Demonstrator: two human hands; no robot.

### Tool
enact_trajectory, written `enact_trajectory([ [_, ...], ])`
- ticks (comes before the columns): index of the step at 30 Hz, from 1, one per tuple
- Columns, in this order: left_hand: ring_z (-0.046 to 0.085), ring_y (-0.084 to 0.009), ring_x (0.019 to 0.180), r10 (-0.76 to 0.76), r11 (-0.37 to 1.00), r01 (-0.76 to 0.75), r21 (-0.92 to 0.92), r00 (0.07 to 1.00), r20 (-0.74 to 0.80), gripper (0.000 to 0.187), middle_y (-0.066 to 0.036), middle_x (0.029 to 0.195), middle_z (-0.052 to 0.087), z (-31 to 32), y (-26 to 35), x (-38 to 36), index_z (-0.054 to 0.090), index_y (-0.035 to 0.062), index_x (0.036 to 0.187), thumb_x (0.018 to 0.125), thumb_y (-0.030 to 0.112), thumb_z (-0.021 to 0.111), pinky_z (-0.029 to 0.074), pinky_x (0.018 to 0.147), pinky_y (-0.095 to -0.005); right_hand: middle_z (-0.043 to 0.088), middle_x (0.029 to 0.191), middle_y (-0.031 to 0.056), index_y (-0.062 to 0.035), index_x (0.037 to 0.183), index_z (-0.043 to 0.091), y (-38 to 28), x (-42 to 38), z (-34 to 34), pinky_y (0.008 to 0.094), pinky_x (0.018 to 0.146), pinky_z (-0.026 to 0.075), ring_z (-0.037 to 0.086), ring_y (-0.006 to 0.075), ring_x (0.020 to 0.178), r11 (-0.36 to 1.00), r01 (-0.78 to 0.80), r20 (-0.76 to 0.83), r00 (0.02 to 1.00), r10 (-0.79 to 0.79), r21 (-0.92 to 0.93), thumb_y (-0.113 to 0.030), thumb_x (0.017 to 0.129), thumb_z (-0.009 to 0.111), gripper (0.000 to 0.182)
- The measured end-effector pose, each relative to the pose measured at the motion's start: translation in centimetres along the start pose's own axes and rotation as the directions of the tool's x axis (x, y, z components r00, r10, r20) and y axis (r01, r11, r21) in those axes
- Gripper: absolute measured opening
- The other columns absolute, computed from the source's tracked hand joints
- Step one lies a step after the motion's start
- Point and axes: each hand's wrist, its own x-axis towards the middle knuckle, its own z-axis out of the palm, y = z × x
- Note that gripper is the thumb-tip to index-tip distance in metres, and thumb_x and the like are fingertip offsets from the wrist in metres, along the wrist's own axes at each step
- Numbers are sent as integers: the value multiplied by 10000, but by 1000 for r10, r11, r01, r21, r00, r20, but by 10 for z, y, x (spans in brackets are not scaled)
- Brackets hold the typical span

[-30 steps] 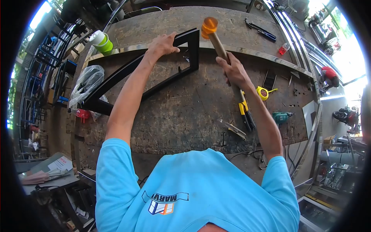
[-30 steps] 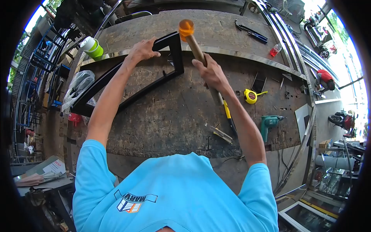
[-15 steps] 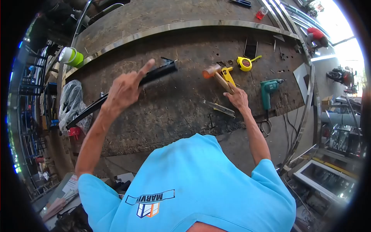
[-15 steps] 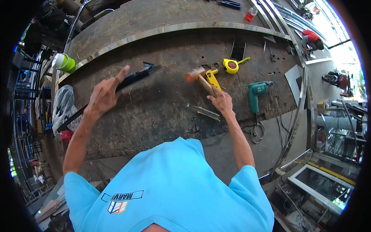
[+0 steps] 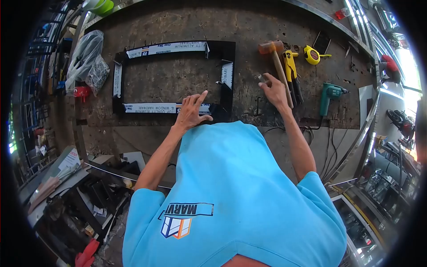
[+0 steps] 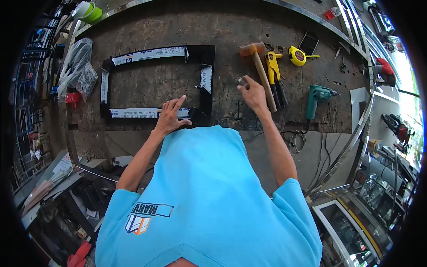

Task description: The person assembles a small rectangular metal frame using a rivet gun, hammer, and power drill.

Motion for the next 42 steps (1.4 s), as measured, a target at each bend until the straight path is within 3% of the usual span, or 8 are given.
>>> enact_trajectory([
  [2,481,-279,1013,19,998,-20,-54,1000,-18,929,-100,1115,510,12,7,1,344,139,1443,706,582,696,368,924,-429,679,840,176,-53,1162,623,-3,-6,22,384,779,500,654,335,810,999,34,-4,999,-34,2,-230,819,656,388],
  [4,499,-261,995,-17,999,20,-48,998,53,737,-92,1086,541,20,14,4,485,136,1345,737,478,725,392,889,-412,681,900,185,-56,1163,624,-13,-6,39,398,796,495,653,340,869,995,-21,343,938,55,-102,-294,828,648,411],
  [9,562,-258,873,-109,954,97,-285,994,-28,272,-86,897,604,27,21,21,649,91,1076,811,33,634,431,829,-360,683,949,190,-36,1073,654,-34,-14,80,428,815,491,645,373,898,999,-10,237,971,19,-37,-353,818,660,407],
  [17,557,-269,925,-205,953,159,-259,965,-161,278,-83,972,593,35,17,12,653,71,1057,798,-24,616,441,848,-384,679,904,199,-28,973,674,-24,-6,93,435,790,495,646,372,873,996,-72,232,969,83,-57,-369,799,697,383],
  [29,393,-277,1252,227,972,-220,78,968,-104,472,-79,1354,444,56,21,-8,614,145,1207,765,251,743,350,1008,-416,673,832,199,-32,899,695,-18,-6,100,417,752,499,656,343,834,995,-93,192,978,87,22,-369,791,705,355],
  [38,140,-289,1428,92,984,-128,127,962,259,1211,-109,1540,189,29,-10,31,229,109,1480,559,730,711,122,1166,-442,679,889,196,-42,958,691,-22,18,87,431,799,495,651,362,887,992,-37,342,937,77,-123,-373,773,712,379],
  [40,73,-303,1444,153,972,-194,134,951,268,1322,-142,1555,121,33,-19,38,136,69,1499,539,852,600,72,1176,-451,681,908,204,-18,1011,672,-23,41,77,426,835,496,645,356,932,961,167,239,964,-113,-221,-379,770,714,436],
  [42,46,-322,1445,205,969,-234,79,941,268,1358,-181,1552,85,33,-22,40,67,61,1504,540,883,556,57,1176,-466,678,906,227,27,1030,649,-38,80,68,422,736,542,675,333,882,968,49,76,997,-31,-245,-410,783,714,506],
])
